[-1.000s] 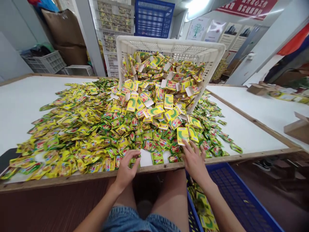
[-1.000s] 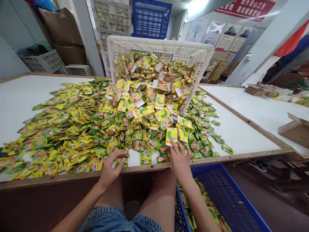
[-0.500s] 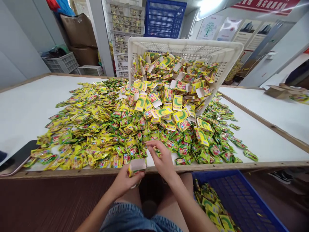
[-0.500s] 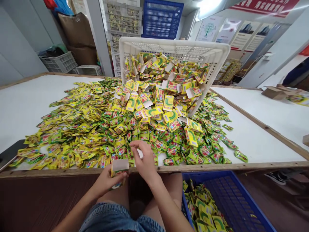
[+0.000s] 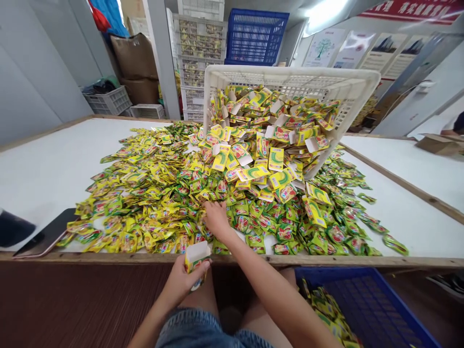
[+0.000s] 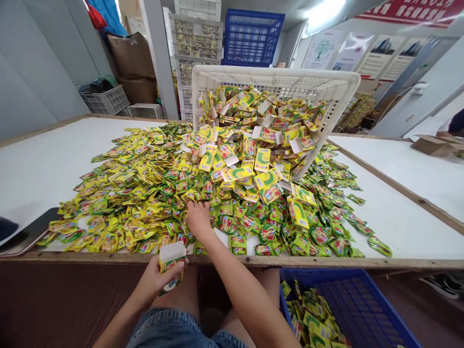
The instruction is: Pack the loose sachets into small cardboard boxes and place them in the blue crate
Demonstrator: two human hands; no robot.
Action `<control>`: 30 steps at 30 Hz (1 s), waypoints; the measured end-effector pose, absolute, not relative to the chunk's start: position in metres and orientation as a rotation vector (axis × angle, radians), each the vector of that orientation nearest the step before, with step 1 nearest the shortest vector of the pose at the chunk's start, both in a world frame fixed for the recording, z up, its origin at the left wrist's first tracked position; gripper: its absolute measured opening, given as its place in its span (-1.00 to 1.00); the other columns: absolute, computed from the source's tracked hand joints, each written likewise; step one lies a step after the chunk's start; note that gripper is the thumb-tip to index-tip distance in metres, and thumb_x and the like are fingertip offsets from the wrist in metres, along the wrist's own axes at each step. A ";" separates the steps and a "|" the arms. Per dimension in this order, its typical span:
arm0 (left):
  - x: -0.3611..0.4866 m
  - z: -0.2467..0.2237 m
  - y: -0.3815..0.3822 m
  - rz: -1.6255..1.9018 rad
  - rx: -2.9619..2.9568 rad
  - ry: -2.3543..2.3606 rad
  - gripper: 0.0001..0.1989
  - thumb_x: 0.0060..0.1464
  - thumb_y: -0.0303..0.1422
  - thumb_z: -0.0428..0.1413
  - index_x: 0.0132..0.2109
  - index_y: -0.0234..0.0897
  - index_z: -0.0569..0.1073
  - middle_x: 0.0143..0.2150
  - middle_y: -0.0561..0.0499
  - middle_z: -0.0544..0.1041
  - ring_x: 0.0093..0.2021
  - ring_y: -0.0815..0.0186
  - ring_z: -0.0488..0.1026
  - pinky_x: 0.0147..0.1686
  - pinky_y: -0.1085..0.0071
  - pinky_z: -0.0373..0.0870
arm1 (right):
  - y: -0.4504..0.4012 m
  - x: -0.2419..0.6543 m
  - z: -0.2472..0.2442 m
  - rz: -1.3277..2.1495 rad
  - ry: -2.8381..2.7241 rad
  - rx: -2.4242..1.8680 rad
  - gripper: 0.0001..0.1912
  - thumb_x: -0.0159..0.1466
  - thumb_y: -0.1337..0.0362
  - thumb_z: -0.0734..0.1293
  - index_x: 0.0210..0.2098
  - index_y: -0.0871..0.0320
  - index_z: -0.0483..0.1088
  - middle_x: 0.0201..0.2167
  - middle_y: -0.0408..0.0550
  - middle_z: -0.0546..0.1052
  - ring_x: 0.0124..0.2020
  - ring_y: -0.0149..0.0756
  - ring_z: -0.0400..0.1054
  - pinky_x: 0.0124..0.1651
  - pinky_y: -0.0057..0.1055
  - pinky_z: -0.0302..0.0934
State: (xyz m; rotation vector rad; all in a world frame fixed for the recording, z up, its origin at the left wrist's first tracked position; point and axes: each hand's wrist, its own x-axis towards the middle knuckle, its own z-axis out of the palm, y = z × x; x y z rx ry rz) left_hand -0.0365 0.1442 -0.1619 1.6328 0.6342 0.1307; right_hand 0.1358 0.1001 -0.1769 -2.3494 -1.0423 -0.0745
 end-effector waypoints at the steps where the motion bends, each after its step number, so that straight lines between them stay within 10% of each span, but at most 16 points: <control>1: -0.036 -0.163 0.146 0.129 1.627 0.608 -0.53 -0.22 -0.14 0.24 -0.20 -0.41 0.48 -0.28 -0.18 0.58 -0.22 0.11 0.50 -0.20 0.30 0.40 | 0.095 0.135 -0.178 -0.090 -1.025 -2.335 -0.75 0.15 0.32 0.32 -0.16 0.16 0.29 -0.25 0.04 0.47 -0.16 -0.14 0.24 -0.04 -0.20 -0.09; 16: -0.011 -0.144 0.155 0.212 1.437 0.513 -0.55 -0.19 -0.21 0.25 -0.13 -0.36 0.47 -0.19 -0.13 0.57 -0.16 0.13 0.49 -0.16 0.34 0.39 | -0.073 0.136 -0.203 0.058 0.027 -1.287 -0.66 0.09 0.07 0.35 -0.25 0.13 0.27 -0.51 -0.22 0.37 -0.59 -0.47 0.22 -0.52 -0.50 0.16; 23: 0.010 -0.144 0.128 0.015 1.515 0.432 -0.55 -0.17 -0.19 0.23 -0.13 -0.36 0.45 -0.15 -0.17 0.55 -0.21 0.11 0.51 -0.21 0.30 0.42 | -0.106 0.131 -0.227 0.282 0.020 -1.313 -0.44 -0.06 0.14 0.44 -0.10 0.11 0.24 -0.41 -0.16 0.38 -0.52 -0.41 0.30 -0.52 -0.44 0.30; 30: 0.036 -0.137 0.112 -0.111 1.734 0.420 -0.56 -0.23 -0.20 0.26 -0.19 -0.38 0.46 -0.15 -0.20 0.56 -0.12 0.07 0.47 -0.07 0.25 0.34 | -0.099 0.136 -0.233 0.298 -0.250 -1.628 -0.67 0.11 0.16 0.27 -0.16 0.19 0.38 -0.41 -0.09 0.42 -0.50 -0.40 0.25 -0.50 -0.48 0.20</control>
